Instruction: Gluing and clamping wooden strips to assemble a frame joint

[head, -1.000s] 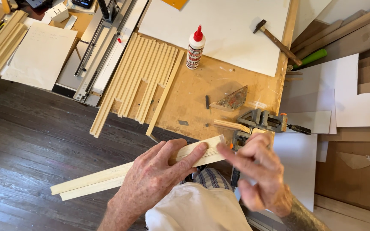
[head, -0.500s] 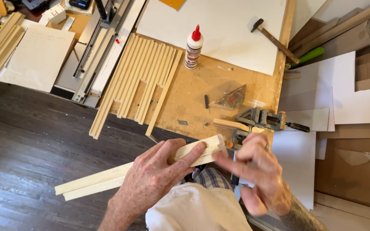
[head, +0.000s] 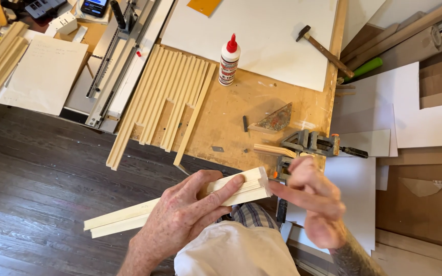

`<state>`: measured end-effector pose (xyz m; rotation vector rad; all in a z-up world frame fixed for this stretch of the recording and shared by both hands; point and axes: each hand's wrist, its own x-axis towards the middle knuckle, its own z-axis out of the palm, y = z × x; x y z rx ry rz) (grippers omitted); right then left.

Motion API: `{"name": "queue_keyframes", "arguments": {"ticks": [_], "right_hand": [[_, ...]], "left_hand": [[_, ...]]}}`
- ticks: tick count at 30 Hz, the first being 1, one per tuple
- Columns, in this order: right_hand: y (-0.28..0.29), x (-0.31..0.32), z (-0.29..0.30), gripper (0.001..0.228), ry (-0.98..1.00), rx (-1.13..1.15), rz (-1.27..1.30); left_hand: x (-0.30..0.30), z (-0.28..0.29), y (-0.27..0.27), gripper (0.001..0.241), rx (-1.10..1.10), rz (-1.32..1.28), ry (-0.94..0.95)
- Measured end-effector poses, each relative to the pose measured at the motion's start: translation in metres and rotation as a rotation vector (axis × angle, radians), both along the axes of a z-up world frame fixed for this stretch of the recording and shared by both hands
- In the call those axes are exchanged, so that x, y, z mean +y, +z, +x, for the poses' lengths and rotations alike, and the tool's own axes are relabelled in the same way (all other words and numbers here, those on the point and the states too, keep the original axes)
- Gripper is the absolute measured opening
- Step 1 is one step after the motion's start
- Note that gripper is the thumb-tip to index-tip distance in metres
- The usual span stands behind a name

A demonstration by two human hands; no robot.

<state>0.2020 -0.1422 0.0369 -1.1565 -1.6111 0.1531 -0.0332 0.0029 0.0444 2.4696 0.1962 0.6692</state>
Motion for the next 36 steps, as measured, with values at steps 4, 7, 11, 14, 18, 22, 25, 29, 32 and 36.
{"name": "queue_keyframes", "arguments": {"ticks": [4,7,11,14,18,22,25,29,32,36], "right_hand": [[-0.015,-0.003,0.0,0.059,0.027,0.283,0.033],[-0.022,0.0,-0.012,0.083,0.056,0.221,0.035],[-0.031,-0.005,-0.018,0.059,0.224,0.203,-0.001],[-0.035,-0.006,-0.016,0.058,0.303,0.313,0.017],[-0.079,-0.032,-0.019,0.078,0.276,0.512,-0.17],[-0.051,-0.02,-0.031,0.068,0.434,0.575,-0.055],[-0.052,-0.037,-0.014,0.07,0.405,0.897,-0.259],[-0.127,-0.113,0.047,0.058,0.131,1.602,0.096],[-0.288,-0.169,0.124,0.038,-0.45,2.012,0.164],[-0.446,-0.219,0.111,0.082,-0.452,2.274,-0.125]], "left_hand": [[-0.002,-0.001,-0.003,0.045,-0.024,-0.099,-0.002],[-0.004,0.0,-0.001,0.044,-0.03,-0.102,-0.013],[-0.007,-0.003,0.001,0.046,-0.043,-0.165,-0.02],[-0.009,0.001,0.001,0.045,-0.016,-0.129,0.015],[-0.021,0.014,-0.004,0.046,0.003,-0.103,0.041],[-0.026,0.027,0.001,0.046,0.002,-0.185,0.042],[-0.028,0.033,-0.007,0.047,0.044,-0.199,0.146],[-0.033,0.023,-0.032,0.051,0.0,-0.177,0.219],[-0.039,0.011,-0.04,0.052,0.027,-0.149,0.312],[-0.051,0.003,-0.046,0.05,0.093,-0.075,0.371]]}}
